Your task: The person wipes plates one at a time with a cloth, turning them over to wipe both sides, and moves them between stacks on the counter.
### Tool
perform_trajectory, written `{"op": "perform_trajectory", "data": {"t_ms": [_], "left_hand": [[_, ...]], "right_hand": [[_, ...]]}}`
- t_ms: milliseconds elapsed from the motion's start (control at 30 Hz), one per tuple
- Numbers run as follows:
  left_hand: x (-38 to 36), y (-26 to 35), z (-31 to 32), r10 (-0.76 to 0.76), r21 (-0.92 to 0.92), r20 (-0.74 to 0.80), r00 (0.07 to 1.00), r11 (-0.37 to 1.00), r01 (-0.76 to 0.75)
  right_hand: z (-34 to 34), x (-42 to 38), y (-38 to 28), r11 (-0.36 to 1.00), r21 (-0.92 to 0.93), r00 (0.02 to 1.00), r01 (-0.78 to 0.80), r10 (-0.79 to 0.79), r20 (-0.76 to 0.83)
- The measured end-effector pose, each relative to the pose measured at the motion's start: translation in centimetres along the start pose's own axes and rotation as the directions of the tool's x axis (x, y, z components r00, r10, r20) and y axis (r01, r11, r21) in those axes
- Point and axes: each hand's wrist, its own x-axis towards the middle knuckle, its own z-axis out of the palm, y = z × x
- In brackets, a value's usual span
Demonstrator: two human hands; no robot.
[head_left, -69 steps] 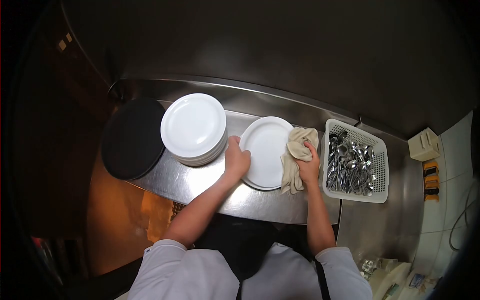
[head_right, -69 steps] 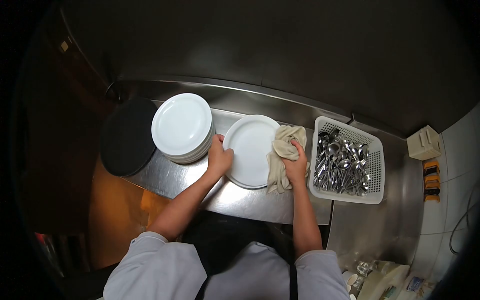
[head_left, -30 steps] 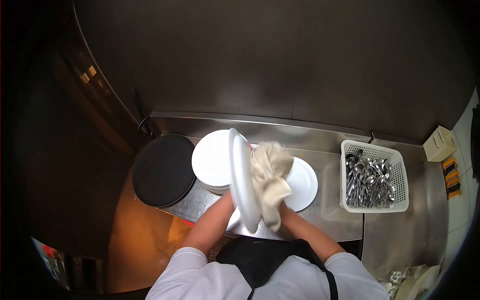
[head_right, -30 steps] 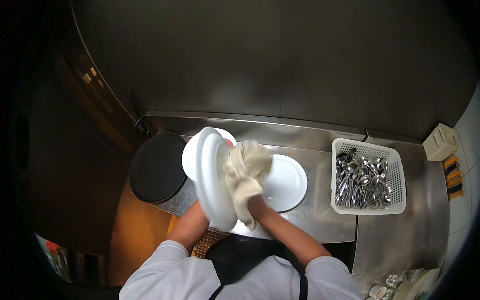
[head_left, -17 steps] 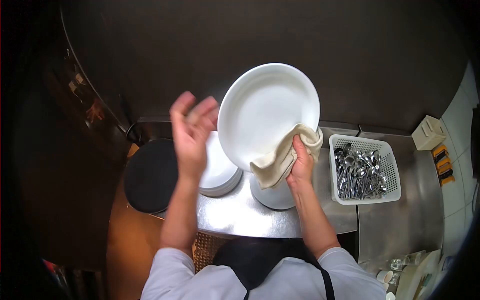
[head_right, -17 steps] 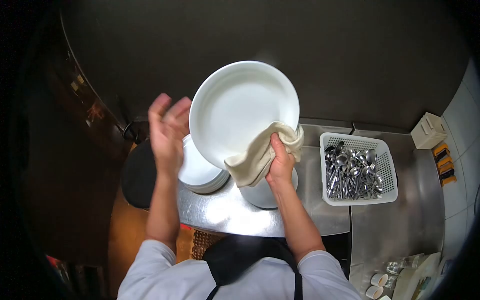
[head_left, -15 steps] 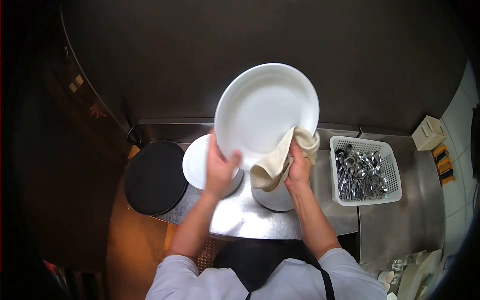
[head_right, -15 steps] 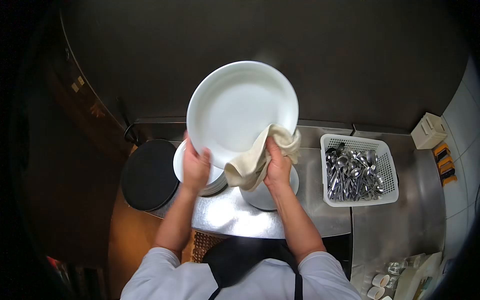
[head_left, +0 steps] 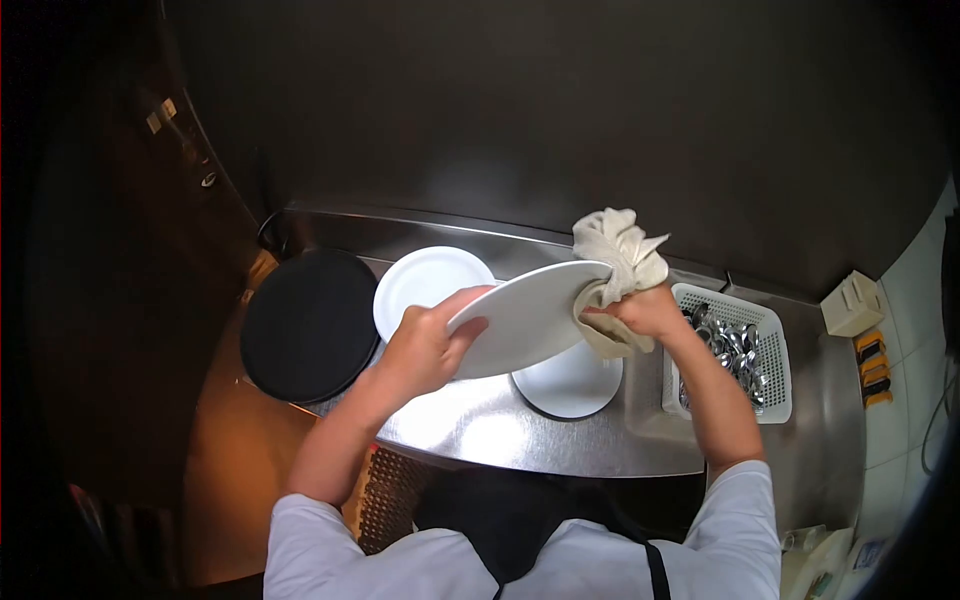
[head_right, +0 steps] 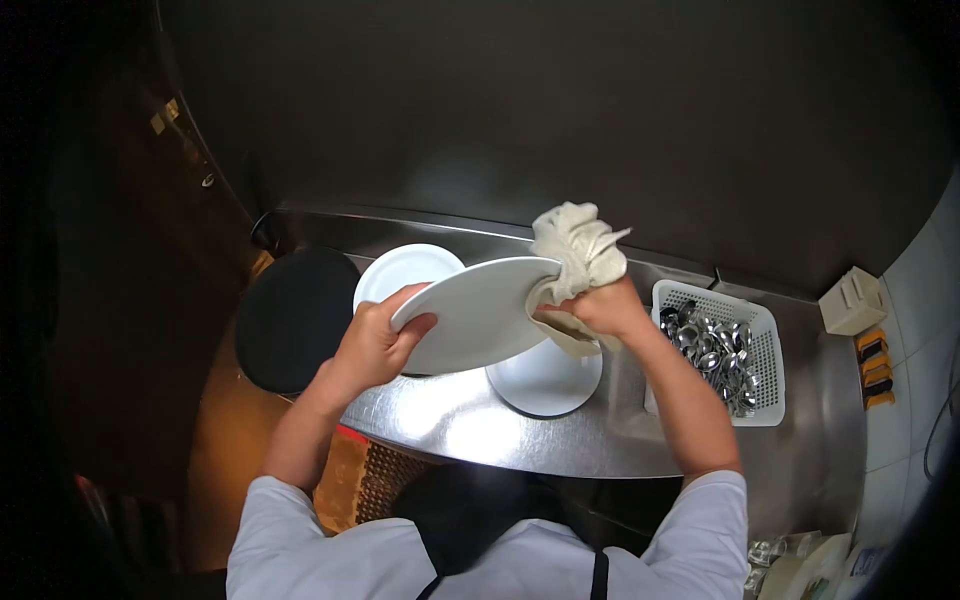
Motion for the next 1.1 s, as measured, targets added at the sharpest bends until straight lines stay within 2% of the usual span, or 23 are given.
{"op": "perform_trajectory", "data": {"t_ms": [67,100,200,233,267,300,333,400,433,467,500,533,600,667,733,767,800,833,900,933,1000,1100], "left_hand": [[0.8,0.9,-0.9,-0.029,0.070,0.094,0.995,0.997,0.023],[1.0,1.6,-1.0,-0.028,0.078,0.101,0.995,0.997,0.020],[1.7,2.0,-0.5,0.006,0.134,0.185,0.983,0.990,-0.031],[1.8,1.2,0.3,0.025,0.194,0.219,0.975,0.979,-0.069],[1.8,-0.4,1.7,0.040,0.252,0.256,0.966,0.962,-0.107],[1.7,-1.6,2.8,0.053,0.309,0.294,0.954,0.940,-0.148],[1.5,-2.1,3.2,0.115,0.300,0.177,0.977,0.940,-0.165],[1.0,-3.0,3.4,0.236,0.300,-0.059,0.970,0.931,-0.208],[1.0,-3.6,3.1,0.312,0.360,-0.064,0.948,0.893,-0.270],[-0.3,-3.8,2.5,0.033,0.114,-0.103,0.994,0.993,-0.021],[-1.1,-5.2,2.0,-0.249,-0.129,-0.112,0.962,0.963,0.235],[-1.9,-7.0,1.6,-0.506,-0.358,-0.053,0.861,0.815,0.456],[-4.9,-10.1,1.5,-0.633,-0.720,-0.235,0.738,0.623,0.305],[-7.1,-12.8,1.0,-0.725,-0.788,-0.334,0.602,0.565,0.243],[-8.2,-14.2,0.4,-0.796,-0.812,-0.373,0.477,0.529,0.247],[-7.9,-13.2,-0.2,-0.850,-0.834,-0.333,0.408,0.467,0.293],[-8.3,-14.0,0.1,-0.848,-0.827,-0.362,0.387,0.483,0.287],[-8.8,-15.5,0.5,-0.845,-0.819,-0.391,0.366,0.501,0.280],[-9.3,-17.4,1.2,-0.832,-0.803,-0.433,0.348,0.531,0.271],[-9.5,-17.9,1.5,-0.826,-0.796,-0.450,0.340,0.543,0.267],[-9.6,-18.6,2.0,-0.817,-0.783,-0.478,0.323,0.563,0.265],[-8.7,-18.6,3.1,-0.781,-0.696,-0.538,0.317,0.624,0.355]], "right_hand": [[-1.3,1.3,-1.8,0.994,-0.104,0.999,0.029,-0.026,0.031],[-1.8,1.7,-3.2,0.978,-0.189,0.996,0.090,-0.092,-0.005],[-2.1,3.5,-5.3,0.986,-0.006,0.984,0.170,-0.169,0.050],[-1.5,3.9,-7.0,0.953,-0.182,0.970,0.240,-0.231,0.071],[-0.6,4.1,-8.3,0.938,-0.159,0.951,0.307,-0.294,0.101],[0.3,4.8,-9.4,0.898,-0.215,0.922,0.383,-0.359,0.144],[0.8,5.5,-10.1,0.848,-0.266,0.887,0.459,-0.421,0.189],[1.0,6.1,-10.7,0.830,-0.249,0.863,0.499,-0.504,0.048],[0.9,6.5,-11.0,0.819,-0.244,0.841,0.520,-0.540,-0.019],[-0.2,6.6,-11.0,0.830,-0.191,0.829,0.524,-0.548,-0.109],[-1.3,6.1,-11.1,0.880,-0.147,0.858,0.451,-0.473,-0.200],[-2.3,5.4,-10.8,0.922,-0.094,0.876,0.376,-0.387,-0.289],[-3.5,3.5,-6.7,0.962,-0.040,0.891,0.268,-0.264,-0.370],[-2.4,0.8,-1.0,0.974,-0.189,0.883,0.128,-0.199,-0.426],[-0.3,-2.2,4.8,0.942,-0.332,0.873,-0.050,-0.120,-0.472],[0.4,-3.8,6.2,0.943,-0.301,0.880,-0.145,-0.017,-0.475],[1.2,-5.1,6.9,0.932,-0.272,0.876,-0.238,0.085,-0.475],[2.0,-5.9,7.0,0.964,-0.081,0.865,-0.255,0.190,-0.464],[3.5,-7.8,8.6,0.952,-0.193,0.896,-0.237,0.138,-0.422],[4.1,-8.3,8.0,0.950,0.065,0.852,-0.305,0.303,-0.427],[5.8,-10.3,9.8,0.923,0.175,0.811,-0.342,0.384,-0.442],[6.7,-11.7,10.2,0.884,0.287,0.781,-0.369,0.462,-0.420]]}}
